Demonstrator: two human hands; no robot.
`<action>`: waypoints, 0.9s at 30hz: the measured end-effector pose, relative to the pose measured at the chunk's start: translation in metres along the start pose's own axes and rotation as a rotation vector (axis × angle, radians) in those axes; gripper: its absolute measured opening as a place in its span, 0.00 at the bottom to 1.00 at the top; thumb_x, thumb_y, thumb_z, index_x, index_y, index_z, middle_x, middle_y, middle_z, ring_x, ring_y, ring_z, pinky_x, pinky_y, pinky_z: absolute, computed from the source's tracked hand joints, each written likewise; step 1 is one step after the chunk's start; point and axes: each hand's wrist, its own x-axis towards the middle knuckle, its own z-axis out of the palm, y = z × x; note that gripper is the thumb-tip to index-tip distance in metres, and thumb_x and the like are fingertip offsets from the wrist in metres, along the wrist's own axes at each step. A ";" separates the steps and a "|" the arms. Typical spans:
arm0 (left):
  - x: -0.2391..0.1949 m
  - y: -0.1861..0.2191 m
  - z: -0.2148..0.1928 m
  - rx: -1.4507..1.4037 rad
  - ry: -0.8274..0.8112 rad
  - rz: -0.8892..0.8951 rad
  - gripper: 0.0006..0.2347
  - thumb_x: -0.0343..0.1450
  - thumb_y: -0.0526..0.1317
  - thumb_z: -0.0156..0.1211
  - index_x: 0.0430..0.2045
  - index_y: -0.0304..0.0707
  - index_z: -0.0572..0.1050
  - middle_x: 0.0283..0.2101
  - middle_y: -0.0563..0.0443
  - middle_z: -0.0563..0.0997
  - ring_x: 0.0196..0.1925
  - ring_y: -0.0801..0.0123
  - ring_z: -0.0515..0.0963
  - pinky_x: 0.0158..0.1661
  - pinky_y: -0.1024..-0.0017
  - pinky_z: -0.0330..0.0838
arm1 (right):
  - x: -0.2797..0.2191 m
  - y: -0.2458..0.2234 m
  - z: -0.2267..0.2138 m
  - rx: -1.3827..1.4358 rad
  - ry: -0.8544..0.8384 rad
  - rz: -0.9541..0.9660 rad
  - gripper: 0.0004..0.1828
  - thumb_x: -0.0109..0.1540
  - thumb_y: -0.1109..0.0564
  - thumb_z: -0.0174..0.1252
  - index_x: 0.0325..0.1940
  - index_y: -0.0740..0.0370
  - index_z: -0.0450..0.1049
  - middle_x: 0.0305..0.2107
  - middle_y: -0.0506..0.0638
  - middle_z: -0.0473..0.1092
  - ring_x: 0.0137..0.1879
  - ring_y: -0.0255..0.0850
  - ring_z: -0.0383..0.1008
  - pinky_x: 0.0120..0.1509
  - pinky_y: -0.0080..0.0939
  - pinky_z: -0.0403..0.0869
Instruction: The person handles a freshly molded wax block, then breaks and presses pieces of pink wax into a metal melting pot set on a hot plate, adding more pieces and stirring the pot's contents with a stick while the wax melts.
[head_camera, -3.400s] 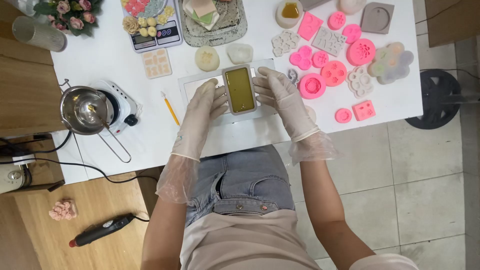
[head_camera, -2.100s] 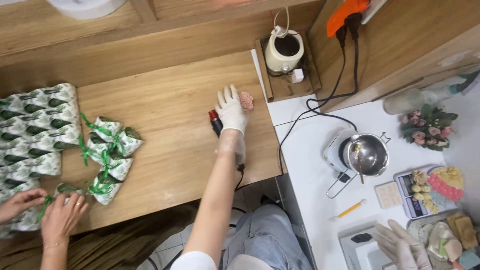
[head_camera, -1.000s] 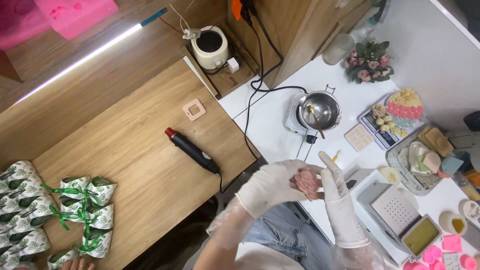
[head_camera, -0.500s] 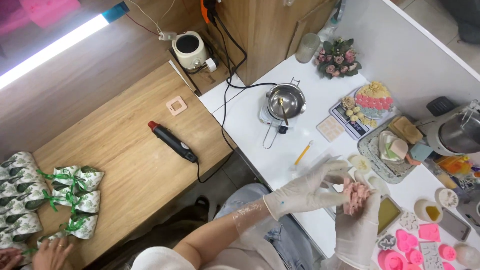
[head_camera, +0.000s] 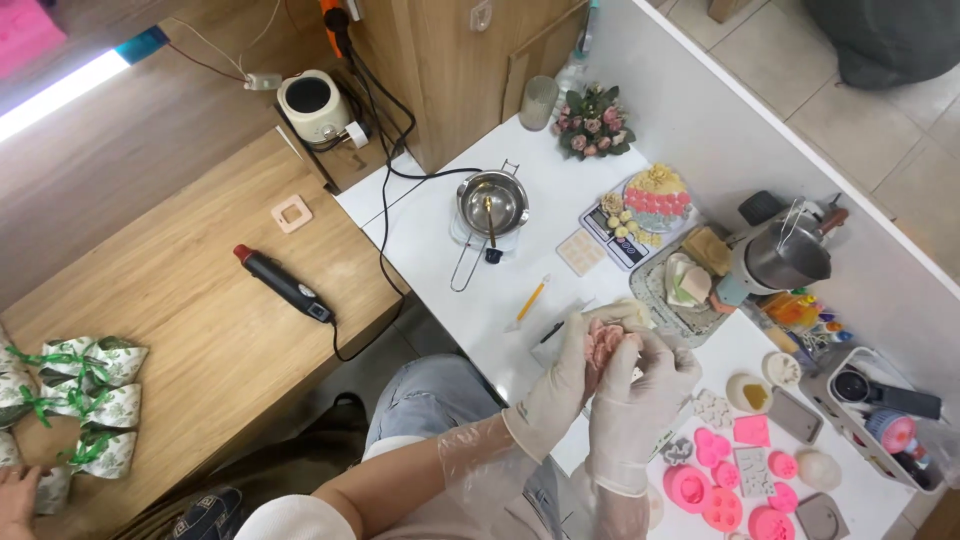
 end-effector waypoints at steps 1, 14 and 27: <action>-0.001 0.016 0.013 -0.009 -0.007 -0.004 0.25 0.82 0.56 0.34 0.59 0.32 0.68 0.51 0.52 0.78 0.53 0.74 0.77 0.59 0.74 0.72 | 0.011 -0.016 0.000 -0.010 0.005 -0.005 0.14 0.75 0.53 0.53 0.57 0.66 0.73 0.57 0.59 0.64 0.63 0.45 0.68 0.67 0.44 0.69; 0.002 0.170 -0.082 -0.112 0.314 0.038 0.21 0.80 0.53 0.44 0.52 0.34 0.74 0.44 0.54 0.81 0.43 0.74 0.78 0.48 0.75 0.72 | 0.036 -0.079 0.158 -0.168 -0.585 0.110 0.16 0.62 0.43 0.62 0.41 0.58 0.78 0.29 0.53 0.77 0.35 0.45 0.81 0.41 0.44 0.77; -0.052 0.307 -0.244 -0.100 0.720 0.287 0.22 0.74 0.57 0.52 0.41 0.36 0.81 0.34 0.52 0.84 0.37 0.71 0.83 0.41 0.71 0.78 | -0.039 -0.122 0.365 -0.345 -1.184 -0.194 0.32 0.63 0.24 0.49 0.35 0.52 0.80 0.29 0.49 0.78 0.39 0.47 0.81 0.45 0.46 0.77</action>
